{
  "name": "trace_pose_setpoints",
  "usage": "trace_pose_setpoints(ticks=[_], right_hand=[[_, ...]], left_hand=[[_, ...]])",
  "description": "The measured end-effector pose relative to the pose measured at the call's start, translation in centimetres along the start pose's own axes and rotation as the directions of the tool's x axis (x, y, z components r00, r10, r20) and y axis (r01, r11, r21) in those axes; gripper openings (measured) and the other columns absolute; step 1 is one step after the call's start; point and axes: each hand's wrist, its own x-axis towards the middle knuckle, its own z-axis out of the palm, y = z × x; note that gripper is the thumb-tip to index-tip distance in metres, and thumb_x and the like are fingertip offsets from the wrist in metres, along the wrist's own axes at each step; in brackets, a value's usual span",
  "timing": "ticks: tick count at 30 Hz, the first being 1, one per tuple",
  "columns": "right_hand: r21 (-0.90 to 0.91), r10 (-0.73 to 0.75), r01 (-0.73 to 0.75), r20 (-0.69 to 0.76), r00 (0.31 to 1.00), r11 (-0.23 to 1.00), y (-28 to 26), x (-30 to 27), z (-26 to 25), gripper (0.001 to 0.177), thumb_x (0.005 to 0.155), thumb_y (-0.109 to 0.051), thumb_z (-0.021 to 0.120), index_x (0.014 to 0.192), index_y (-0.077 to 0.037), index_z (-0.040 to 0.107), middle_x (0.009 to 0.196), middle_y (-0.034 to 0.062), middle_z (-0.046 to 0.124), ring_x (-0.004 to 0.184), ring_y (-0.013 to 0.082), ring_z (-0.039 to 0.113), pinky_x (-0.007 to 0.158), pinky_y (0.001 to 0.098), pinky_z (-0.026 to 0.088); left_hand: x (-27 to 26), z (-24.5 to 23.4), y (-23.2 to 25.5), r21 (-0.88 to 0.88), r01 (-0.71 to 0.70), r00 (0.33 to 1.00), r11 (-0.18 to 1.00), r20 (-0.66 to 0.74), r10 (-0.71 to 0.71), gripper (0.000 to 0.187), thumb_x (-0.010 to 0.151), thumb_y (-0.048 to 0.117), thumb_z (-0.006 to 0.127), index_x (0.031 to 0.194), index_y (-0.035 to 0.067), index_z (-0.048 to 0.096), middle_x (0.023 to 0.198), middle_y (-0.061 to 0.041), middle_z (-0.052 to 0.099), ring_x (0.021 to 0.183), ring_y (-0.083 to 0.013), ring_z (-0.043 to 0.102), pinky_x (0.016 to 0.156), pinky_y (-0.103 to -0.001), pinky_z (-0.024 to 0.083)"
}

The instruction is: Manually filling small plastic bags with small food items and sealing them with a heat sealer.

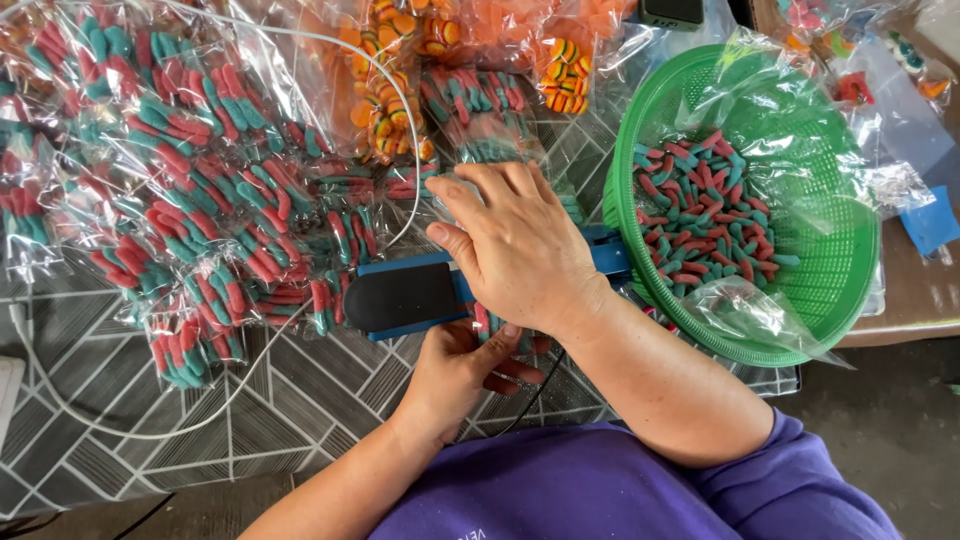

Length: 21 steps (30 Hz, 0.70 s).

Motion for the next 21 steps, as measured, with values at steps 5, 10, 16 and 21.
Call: trace_pose_setpoints(ticks=[5, 10, 16, 21], right_hand=[[0.045, -0.007, 0.006, 0.005, 1.000, 0.999, 0.01, 0.04, -0.27, 0.042, 0.109, -0.035, 0.046, 0.137, -0.007, 0.062, 0.129, 0.0114, 0.064, 0.109, 0.0355, 0.057, 0.094, 0.0485, 0.049], [0.029, -0.003, 0.003, -0.009, 1.000, 1.000, 0.09, -0.02, -0.09, 0.042, 0.109, -0.036, 0.046, 0.137, -0.008, 0.063, 0.130, 0.0130, 0.064, 0.111, 0.0354, 0.056, 0.095, 0.0486, 0.048], [0.004, -0.006, 0.006, -0.050, 0.999, 1.000, 0.39, -0.11, 0.36, 0.040, 0.110, -0.035, 0.047, 0.134, -0.008, 0.065, 0.125, 0.0139, 0.065, 0.111, 0.0361, 0.056, 0.095, 0.0500, 0.048], [0.067, -0.010, 0.014, -0.056, 0.998, 0.998, 0.52, -0.11, -0.09, 0.040, 0.111, -0.033, 0.045, 0.132, -0.005, 0.065, 0.123, 0.0120, 0.066, 0.107, 0.0361, 0.057, 0.091, 0.0504, 0.050]], left_hand=[[-0.02, 0.07, 0.14, 0.000, -0.003, 1.000, 1.000, 0.009, 0.003, 0.037, 0.092, 0.024, 0.070, 0.107, -0.010, 0.076, 0.099, -0.026, 0.081, 0.074, -0.0317, 0.080, 0.051, -0.027, 0.057], [0.19, -0.23, -0.50, -0.010, -0.021, 1.000, 1.000, 0.022, 0.021, 0.036, 0.093, 0.022, 0.069, 0.110, -0.009, 0.075, 0.099, -0.026, 0.081, 0.074, -0.0315, 0.080, 0.051, -0.028, 0.057], [0.11, 0.02, -0.19, 0.027, -0.032, 0.999, 0.999, 0.003, 0.032, 0.035, 0.094, 0.025, 0.069, 0.103, -0.008, 0.076, 0.098, -0.023, 0.081, 0.073, -0.0310, 0.080, 0.052, -0.027, 0.057], [-0.08, 0.34, -0.03, 0.048, 0.001, 1.000, 0.999, -0.023, 0.000, 0.037, 0.093, 0.028, 0.068, 0.104, -0.007, 0.075, 0.098, -0.023, 0.082, 0.072, -0.0292, 0.080, 0.050, -0.027, 0.056]])
